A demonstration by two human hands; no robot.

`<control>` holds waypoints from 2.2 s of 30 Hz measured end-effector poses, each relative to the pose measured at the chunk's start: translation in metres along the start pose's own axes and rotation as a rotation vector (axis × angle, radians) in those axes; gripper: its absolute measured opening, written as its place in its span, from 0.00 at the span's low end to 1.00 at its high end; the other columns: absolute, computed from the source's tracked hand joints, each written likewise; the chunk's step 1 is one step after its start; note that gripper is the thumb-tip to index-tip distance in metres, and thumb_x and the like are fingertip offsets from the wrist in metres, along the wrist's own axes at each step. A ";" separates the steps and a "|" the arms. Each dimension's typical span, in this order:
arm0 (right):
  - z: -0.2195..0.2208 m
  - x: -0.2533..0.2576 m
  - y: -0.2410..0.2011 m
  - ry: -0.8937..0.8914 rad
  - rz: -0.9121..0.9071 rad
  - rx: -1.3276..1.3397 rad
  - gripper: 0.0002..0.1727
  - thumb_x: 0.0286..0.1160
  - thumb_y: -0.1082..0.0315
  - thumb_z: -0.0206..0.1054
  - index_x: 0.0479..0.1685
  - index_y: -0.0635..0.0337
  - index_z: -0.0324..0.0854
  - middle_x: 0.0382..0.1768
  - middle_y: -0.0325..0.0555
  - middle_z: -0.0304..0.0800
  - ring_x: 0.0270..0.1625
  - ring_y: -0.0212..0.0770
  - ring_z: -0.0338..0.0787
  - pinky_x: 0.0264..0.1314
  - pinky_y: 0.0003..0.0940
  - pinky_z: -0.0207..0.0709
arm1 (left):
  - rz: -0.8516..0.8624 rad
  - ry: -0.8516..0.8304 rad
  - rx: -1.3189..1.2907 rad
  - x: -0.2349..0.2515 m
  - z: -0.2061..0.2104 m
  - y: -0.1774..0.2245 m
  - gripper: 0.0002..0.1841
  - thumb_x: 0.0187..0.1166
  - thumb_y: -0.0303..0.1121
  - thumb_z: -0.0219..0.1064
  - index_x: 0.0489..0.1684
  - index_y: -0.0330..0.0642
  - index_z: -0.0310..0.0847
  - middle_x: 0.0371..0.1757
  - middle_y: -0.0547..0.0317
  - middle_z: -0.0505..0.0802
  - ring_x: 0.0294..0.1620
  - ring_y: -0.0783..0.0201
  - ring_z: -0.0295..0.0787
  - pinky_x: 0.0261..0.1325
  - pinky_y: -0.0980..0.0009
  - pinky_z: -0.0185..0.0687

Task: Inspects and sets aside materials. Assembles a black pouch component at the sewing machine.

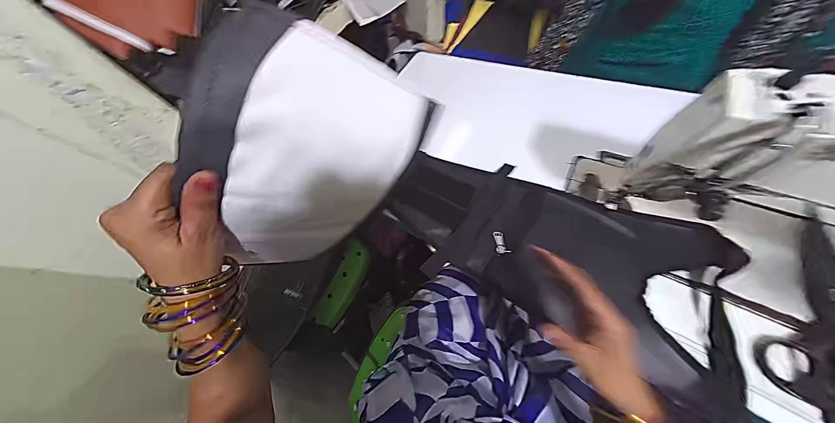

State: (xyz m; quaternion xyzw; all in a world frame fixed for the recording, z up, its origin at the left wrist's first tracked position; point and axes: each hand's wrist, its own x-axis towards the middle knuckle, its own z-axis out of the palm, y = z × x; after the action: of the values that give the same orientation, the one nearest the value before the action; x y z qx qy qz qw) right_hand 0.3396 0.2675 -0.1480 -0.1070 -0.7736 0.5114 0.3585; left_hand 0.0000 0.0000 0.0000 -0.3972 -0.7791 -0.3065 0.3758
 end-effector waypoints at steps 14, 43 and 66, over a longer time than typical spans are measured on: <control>0.005 -0.065 0.003 0.268 0.006 0.663 0.62 0.52 0.44 0.85 0.94 0.23 0.48 0.92 0.35 0.61 0.87 0.49 0.71 0.79 0.51 0.77 | -0.454 -0.395 -1.714 0.017 0.132 0.161 0.21 0.86 0.47 0.63 0.74 0.58 0.68 0.60 0.74 0.92 0.62 0.73 0.90 0.66 0.68 0.88; -0.035 -0.070 -0.013 0.571 0.134 -0.808 0.26 0.71 0.71 0.61 0.72 0.68 0.77 0.78 0.52 0.80 0.85 0.43 0.73 0.85 0.45 0.66 | 0.281 -1.103 -0.682 -0.114 0.234 0.237 0.31 0.87 0.45 0.58 0.89 0.43 0.65 0.79 0.55 0.85 0.81 0.44 0.77 0.78 0.30 0.55; -0.090 -0.034 0.019 0.629 0.643 0.016 0.58 0.53 0.76 0.73 0.93 0.67 0.44 0.74 0.56 0.79 0.61 0.27 0.89 0.61 0.20 0.85 | 0.239 -1.027 -0.769 -0.106 0.263 0.219 0.28 0.68 0.39 0.68 0.72 0.44 0.82 0.84 0.51 0.78 0.90 0.33 0.56 0.83 0.30 0.50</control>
State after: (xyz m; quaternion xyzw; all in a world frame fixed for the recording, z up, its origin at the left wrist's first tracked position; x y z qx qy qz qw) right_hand 0.4201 0.3223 -0.1595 -0.4895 -0.5502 0.5455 0.4000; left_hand 0.1390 0.2718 -0.1883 -0.6832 -0.6448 -0.2905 -0.1817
